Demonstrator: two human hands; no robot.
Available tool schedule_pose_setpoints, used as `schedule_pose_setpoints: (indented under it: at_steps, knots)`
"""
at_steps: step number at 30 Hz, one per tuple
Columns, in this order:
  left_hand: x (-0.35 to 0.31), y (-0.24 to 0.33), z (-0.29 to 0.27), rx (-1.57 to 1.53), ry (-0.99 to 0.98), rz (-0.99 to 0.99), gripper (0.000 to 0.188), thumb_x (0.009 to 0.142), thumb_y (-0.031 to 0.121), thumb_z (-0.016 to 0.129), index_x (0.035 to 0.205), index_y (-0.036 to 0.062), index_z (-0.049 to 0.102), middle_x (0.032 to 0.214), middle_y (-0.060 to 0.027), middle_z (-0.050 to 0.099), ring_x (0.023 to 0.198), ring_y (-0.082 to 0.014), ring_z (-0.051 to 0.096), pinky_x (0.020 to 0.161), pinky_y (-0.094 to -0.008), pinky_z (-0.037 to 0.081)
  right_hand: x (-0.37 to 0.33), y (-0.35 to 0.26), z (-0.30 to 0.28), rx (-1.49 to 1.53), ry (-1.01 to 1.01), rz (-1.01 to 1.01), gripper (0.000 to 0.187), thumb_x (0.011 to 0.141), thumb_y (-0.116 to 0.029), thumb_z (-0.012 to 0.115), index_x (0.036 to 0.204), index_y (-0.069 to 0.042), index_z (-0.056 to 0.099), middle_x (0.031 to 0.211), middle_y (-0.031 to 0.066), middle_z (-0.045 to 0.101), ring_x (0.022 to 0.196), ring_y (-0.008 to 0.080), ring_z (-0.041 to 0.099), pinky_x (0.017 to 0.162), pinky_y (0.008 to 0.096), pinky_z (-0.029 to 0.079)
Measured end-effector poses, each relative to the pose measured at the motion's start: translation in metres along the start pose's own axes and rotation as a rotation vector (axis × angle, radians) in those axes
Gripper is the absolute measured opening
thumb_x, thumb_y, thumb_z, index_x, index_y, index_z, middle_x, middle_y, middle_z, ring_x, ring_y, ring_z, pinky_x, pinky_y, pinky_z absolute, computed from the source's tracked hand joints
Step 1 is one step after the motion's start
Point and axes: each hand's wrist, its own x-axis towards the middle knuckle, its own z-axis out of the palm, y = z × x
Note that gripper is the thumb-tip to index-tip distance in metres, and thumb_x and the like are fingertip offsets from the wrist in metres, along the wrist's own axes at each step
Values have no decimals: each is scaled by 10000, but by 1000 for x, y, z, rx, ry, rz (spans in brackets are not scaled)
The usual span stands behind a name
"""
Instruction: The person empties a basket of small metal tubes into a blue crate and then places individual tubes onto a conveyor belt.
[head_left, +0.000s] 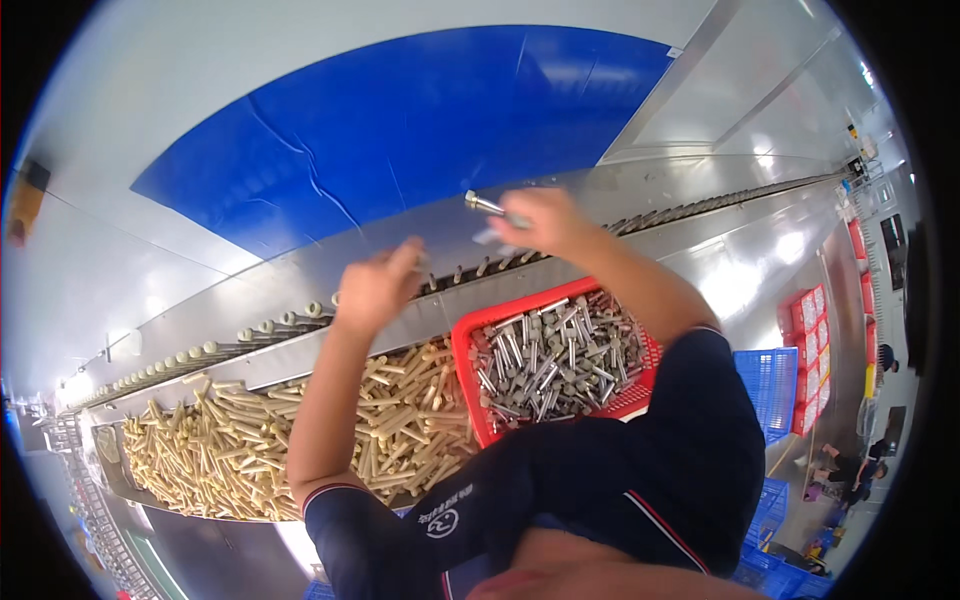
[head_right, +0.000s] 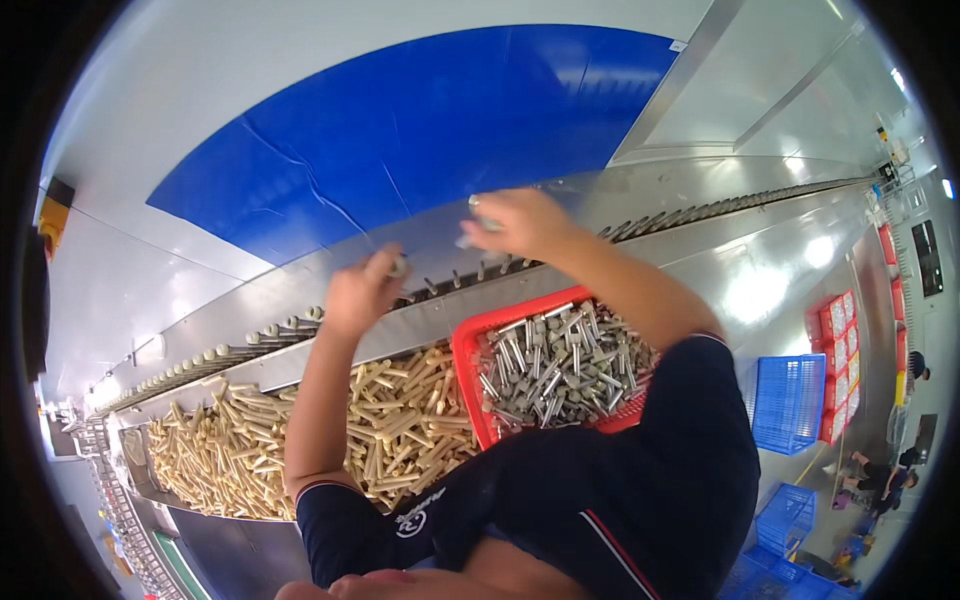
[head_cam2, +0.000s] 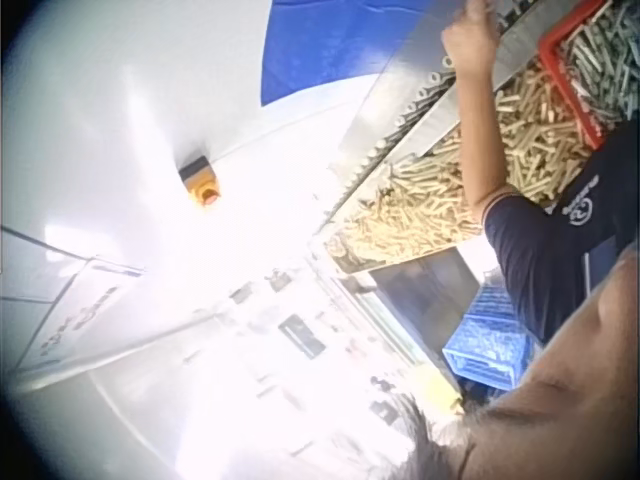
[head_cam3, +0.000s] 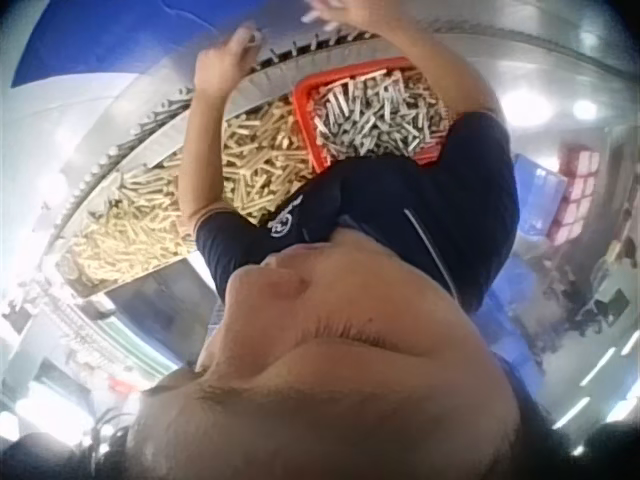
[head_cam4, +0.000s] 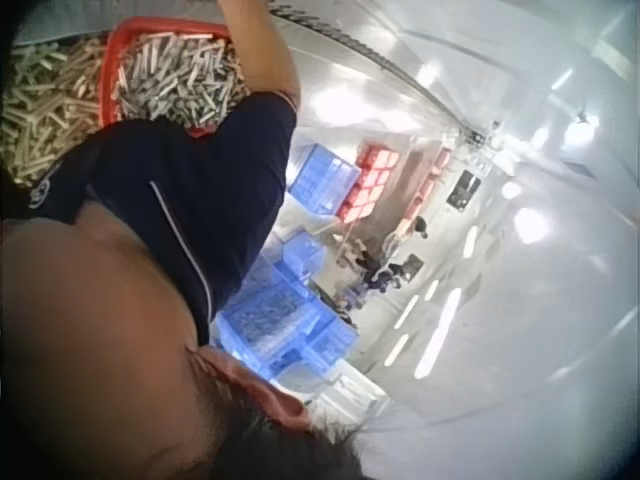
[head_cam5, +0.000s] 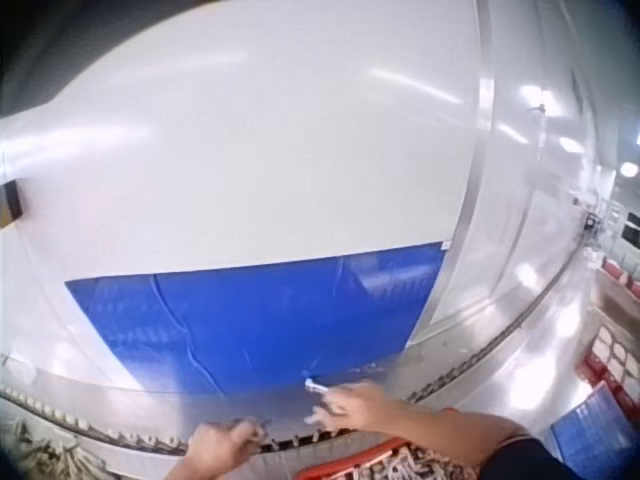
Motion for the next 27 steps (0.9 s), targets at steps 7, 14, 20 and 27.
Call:
schedule_pose_setpoints:
  at_steps: [7,14,20,27]
  knots:
    - [-79,42,78,-2,-164,-14,635,689,408,735,1246,198,517,1388,-180,345,1195,-327,451,1037,-542,270,-99,35,51,-113,-306,14,769,708,-481,711,1283,-59,423,1211,174,522,1118,345,491,936,432,392]
    - [-73,-97,4,252,-240,-11,396,760,367,679,1080,162,566,939,-63,606,797,-275,616,745,-406,496,80,-60,155,-255,-363,-190,465,733,-341,658,1071,-32,576,995,178,601,902,327,603,740,463,487]
    - [-54,-98,29,129,-72,114,90,850,182,576,842,105,529,698,-87,589,564,-324,582,477,-404,464,78,-19,129,-199,-105,-261,210,809,-225,554,685,-56,563,674,122,583,615,301,612,542,410,509]
    - [-59,56,66,-175,-510,151,265,777,238,625,1013,135,566,980,-100,619,854,-236,638,731,-407,524,-138,1,30,-406,-852,100,525,772,-422,650,1159,-78,561,1173,179,545,1107,354,526,929,464,415]
